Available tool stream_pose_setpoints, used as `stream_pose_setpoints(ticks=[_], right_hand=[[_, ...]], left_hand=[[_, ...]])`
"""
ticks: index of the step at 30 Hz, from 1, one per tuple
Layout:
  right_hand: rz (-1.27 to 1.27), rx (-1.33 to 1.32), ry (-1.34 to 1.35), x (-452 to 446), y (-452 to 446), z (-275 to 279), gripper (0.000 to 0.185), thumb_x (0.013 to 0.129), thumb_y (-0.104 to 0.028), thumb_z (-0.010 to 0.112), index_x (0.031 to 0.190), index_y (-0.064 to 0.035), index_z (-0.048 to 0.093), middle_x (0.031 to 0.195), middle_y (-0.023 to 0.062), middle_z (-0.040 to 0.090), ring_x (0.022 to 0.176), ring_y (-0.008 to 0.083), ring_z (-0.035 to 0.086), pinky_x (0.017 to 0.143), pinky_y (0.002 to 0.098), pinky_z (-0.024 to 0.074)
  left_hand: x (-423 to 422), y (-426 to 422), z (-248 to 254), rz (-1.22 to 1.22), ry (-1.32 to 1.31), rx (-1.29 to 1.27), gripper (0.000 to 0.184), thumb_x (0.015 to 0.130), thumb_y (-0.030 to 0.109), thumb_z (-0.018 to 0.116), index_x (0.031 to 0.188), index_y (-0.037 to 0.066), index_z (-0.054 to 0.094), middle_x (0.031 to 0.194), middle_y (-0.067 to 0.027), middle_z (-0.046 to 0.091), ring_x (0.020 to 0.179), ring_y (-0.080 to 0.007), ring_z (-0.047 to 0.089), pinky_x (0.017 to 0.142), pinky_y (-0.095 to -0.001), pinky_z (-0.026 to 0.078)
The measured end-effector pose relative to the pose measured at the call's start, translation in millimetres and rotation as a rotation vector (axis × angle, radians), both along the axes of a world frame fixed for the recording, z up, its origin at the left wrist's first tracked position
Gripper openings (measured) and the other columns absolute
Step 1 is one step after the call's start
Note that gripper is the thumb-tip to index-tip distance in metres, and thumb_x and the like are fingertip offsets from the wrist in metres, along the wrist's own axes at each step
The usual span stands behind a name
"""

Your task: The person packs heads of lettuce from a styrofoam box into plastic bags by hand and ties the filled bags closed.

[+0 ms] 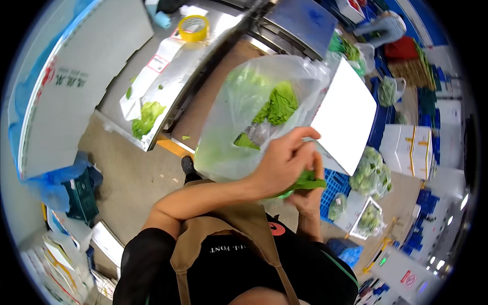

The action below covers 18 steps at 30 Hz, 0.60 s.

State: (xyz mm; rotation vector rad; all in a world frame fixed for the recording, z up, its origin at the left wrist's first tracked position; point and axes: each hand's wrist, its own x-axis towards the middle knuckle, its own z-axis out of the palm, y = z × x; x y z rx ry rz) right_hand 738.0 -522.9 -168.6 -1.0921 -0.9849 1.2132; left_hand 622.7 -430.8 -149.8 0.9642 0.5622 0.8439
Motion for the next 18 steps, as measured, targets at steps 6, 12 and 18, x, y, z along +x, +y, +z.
stream_pose_setpoints(ticks=[6, 12, 18], right_hand=[[-0.744, 0.05, -0.147, 90, -42, -35, 0.054, 0.083, 0.0, 0.064, 0.131, 0.0058, 0.04, 0.117, 0.0122, 0.055, 0.105, 0.0182, 0.055, 0.087, 0.0309, 0.0478], [-0.584, -0.338, -0.489, 173, -60, -184, 0.047, 0.086, -0.01, 0.063, 0.128, 0.0049, 0.048, 0.122, 0.0172, 0.057, 0.109, 0.0237, 0.056, 0.091, 0.0322, 0.0456], [-0.336, -0.293, -1.071, 171, 49, -173, 0.04, 0.085, -0.013, 0.063, 0.118, 0.0079, 0.055, 0.11, 0.0229, 0.062, 0.094, 0.029, 0.062, 0.084, 0.0344, 0.0492]], left_hand=[[66, 4, 1, -0.083, 0.213, 0.702, 0.034, 0.09, 0.016, 0.055, 0.119, -0.001, 0.05, 0.102, -0.0171, 0.06, 0.09, -0.0318, 0.059, 0.076, -0.0364, 0.048], [-34, 38, -1, 0.129, 0.567, 0.969, 0.031, 0.083, 0.016, 0.061, 0.108, -0.001, 0.053, 0.102, -0.0159, 0.054, 0.094, -0.0356, 0.056, 0.077, -0.042, 0.047], [-234, 79, 103, 0.571, 0.908, 1.098, 0.023, 0.082, 0.01, 0.064, 0.103, 0.001, 0.06, 0.092, -0.0155, 0.062, 0.083, -0.0289, 0.063, 0.073, -0.0365, 0.051]])
